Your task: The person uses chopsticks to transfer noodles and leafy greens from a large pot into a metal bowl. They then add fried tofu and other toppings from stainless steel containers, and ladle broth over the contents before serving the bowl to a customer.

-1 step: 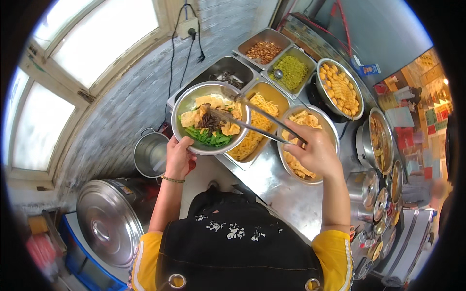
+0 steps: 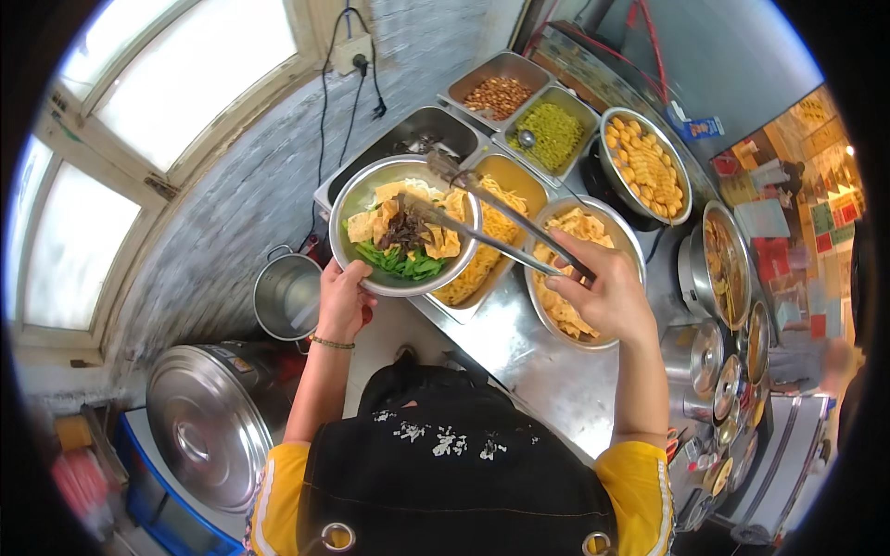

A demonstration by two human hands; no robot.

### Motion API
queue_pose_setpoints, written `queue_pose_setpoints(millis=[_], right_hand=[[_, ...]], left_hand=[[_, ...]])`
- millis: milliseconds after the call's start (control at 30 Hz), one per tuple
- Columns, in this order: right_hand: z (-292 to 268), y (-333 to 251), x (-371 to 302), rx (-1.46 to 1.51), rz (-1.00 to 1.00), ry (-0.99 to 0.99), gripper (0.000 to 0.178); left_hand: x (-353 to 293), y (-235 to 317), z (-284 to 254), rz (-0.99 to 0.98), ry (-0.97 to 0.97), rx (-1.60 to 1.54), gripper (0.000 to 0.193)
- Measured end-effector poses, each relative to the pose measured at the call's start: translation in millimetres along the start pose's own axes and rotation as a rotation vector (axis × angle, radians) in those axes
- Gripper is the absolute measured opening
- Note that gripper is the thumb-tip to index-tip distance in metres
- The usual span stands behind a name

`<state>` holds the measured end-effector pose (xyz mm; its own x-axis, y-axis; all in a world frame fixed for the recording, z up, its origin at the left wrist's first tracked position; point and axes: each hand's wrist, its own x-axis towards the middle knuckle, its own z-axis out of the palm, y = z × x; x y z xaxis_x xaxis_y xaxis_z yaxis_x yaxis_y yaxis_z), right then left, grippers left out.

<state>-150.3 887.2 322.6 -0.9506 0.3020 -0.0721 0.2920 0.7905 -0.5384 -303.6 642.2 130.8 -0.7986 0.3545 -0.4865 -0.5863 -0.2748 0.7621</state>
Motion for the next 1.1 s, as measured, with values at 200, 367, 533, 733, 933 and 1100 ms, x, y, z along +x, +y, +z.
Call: queue_pose_setpoints(millis=[200, 367, 533, 733, 933, 1100], right_hand=[[-13.1, 47.5, -61.9, -0.052, 0.057, 0.160, 0.055], [-9.7, 80.8, -95.8, -0.039, 0.129, 0.138, 0.053], [-23.6, 115.3, -132.2, 0.221, 0.250, 0.323, 0.053], [-11.2, 162.6, -148.9, -0.201, 0.592, 0.194, 0.061], [-8.7, 150.5, -73.0, -0.176, 0.556, 0.209, 0.066], [45.1, 218.2, 52.2, 0.256, 0.525, 0.410, 0.064]], left_hand=[[-7.0, -30.6, 50.8, -0.076, -0.111, 0.012, 0.022], [-22.2, -48.8, 93.6, -0.150, -0.147, 0.013, 0.019], [-26.1, -60.2, 100.0, -0.171, -0.180, 0.018, 0.016], [-12.7, -33.8, 99.3, -0.149, -0.166, -0.021, 0.011], [21.3, -7.9, 67.9, -0.079, -0.100, 0.034, 0.005], [43.4, 12.7, 62.4, -0.096, -0.104, 0.055, 0.007]])
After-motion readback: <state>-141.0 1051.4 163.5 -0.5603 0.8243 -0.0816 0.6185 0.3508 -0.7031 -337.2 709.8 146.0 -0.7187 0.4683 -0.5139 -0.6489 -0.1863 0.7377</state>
